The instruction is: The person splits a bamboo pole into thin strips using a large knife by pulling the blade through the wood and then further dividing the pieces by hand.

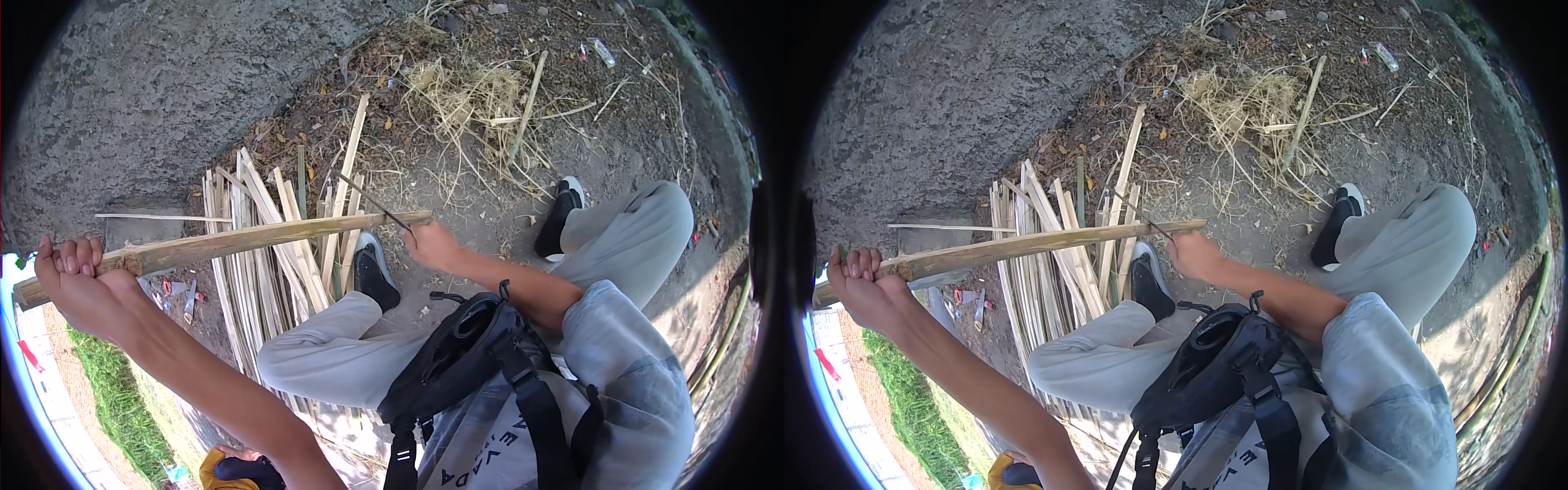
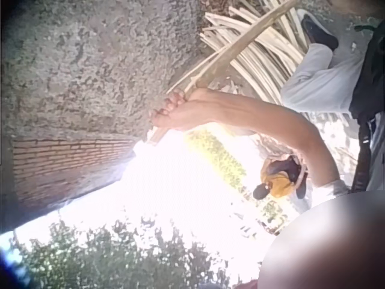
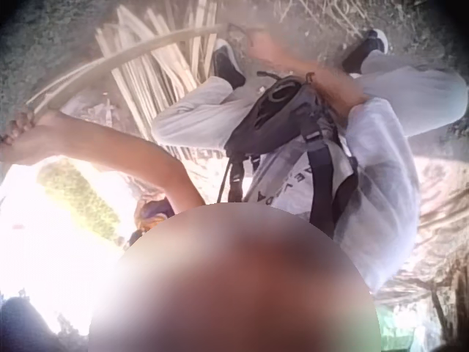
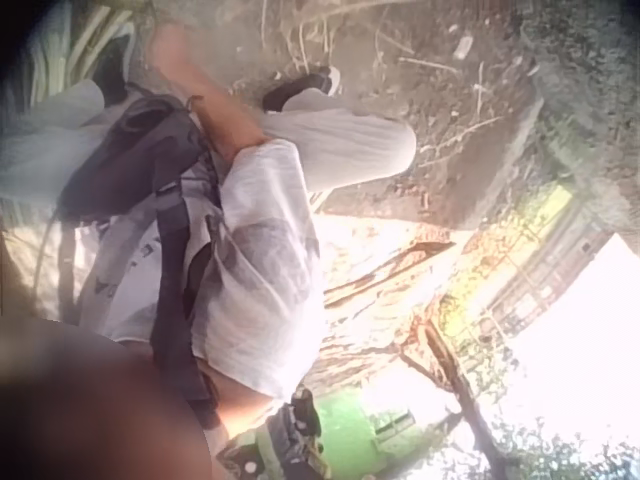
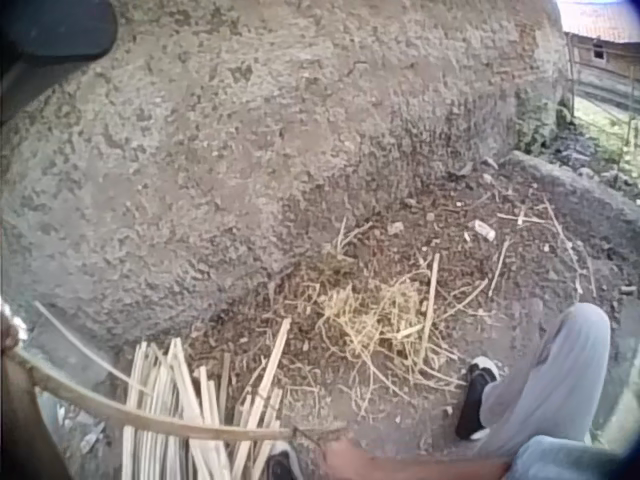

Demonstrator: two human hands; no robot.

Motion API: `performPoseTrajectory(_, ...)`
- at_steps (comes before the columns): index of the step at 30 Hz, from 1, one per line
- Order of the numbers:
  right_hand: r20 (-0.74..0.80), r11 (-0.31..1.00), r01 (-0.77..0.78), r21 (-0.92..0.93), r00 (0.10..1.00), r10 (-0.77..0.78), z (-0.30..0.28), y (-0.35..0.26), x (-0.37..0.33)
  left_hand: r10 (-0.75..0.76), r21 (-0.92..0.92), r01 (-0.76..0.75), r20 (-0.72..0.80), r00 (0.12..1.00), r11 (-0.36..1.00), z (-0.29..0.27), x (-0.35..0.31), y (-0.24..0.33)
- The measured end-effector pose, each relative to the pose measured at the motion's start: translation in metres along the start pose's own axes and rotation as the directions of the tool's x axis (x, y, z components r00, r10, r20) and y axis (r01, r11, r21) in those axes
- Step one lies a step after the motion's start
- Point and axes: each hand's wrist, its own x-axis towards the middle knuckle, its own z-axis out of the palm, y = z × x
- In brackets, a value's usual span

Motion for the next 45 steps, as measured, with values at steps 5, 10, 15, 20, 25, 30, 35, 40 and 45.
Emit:
performPoseTrajectory(5, 0.019, 0.980, -0.188, -0.065, 0.982, 0.189, 0.021, 0.078, -0.014, -0.038, -0.015, 0.038, -0.005, 0.999, 0.999, 0.012, 0.001, -0.015)
performPoseTrajectory(10, 0.121, 0.939, -0.291, -0.184, 0.941, 0.315, 0.003, 0.092, -0.014, -0.068, -0.009, 0.068, -0.019, 0.997, 0.998, 0.006, 0.004, -0.011)
performPoseTrajectory(15, 0.046, 0.985, -0.166, -0.045, 0.985, 0.168, -0.027, 0.011, -0.005, -0.208, 0.091, 0.208, -0.005, 0.978, 0.974, 0.021, 0.012, -0.018)
performPoseTrajectory(20, -0.041, 0.990, 0.060, 0.127, 0.998, -0.055, -0.071, -0.050, -0.023, -0.204, 0.161, 0.168, 0.246, 0.948, 0.973, 0.047, 0.005, -0.009)
performPoseTrajectory(25, -0.103, 0.968, 0.126, 0.219, 0.989, -0.106, -0.096, -0.085, -0.036, -0.012, 0.228, -0.027, 0.169, 0.986, 0.973, 0.076, -0.040, 0.000)
performPoseTrajectory(30, -0.145, 0.983, 0.141, 0.115, 0.982, -0.124, -0.066, -0.070, -0.044, -0.079, 0.063, 0.073, 0.092, 0.993, 0.995, 0.077, -0.054, 0.015)
performPoseTrajectory(35, -0.146, 0.984, 0.043, 0.171, 0.989, -0.018, -0.038, -0.043, -0.035, -0.038, 0.128, 0.037, 0.001, 0.999, 0.991, 0.068, -0.063, 0.014)
performPoseTrajectory(40, -0.117, 0.985, 0.171, -0.017, 0.978, -0.172, -0.023, -0.021, -0.037, 0.034, 0.124, -0.034, -0.001, 0.999, 0.992, 0.061, -0.069, 0.020)
performPoseTrajectory(45, -0.035, 0.995, 0.052, 0.081, 0.998, -0.049, -0.040, -0.032, -0.042, 0.013, 0.139, -0.008, -0.035, 0.999, 0.990, 0.046, -0.064, 0.014)
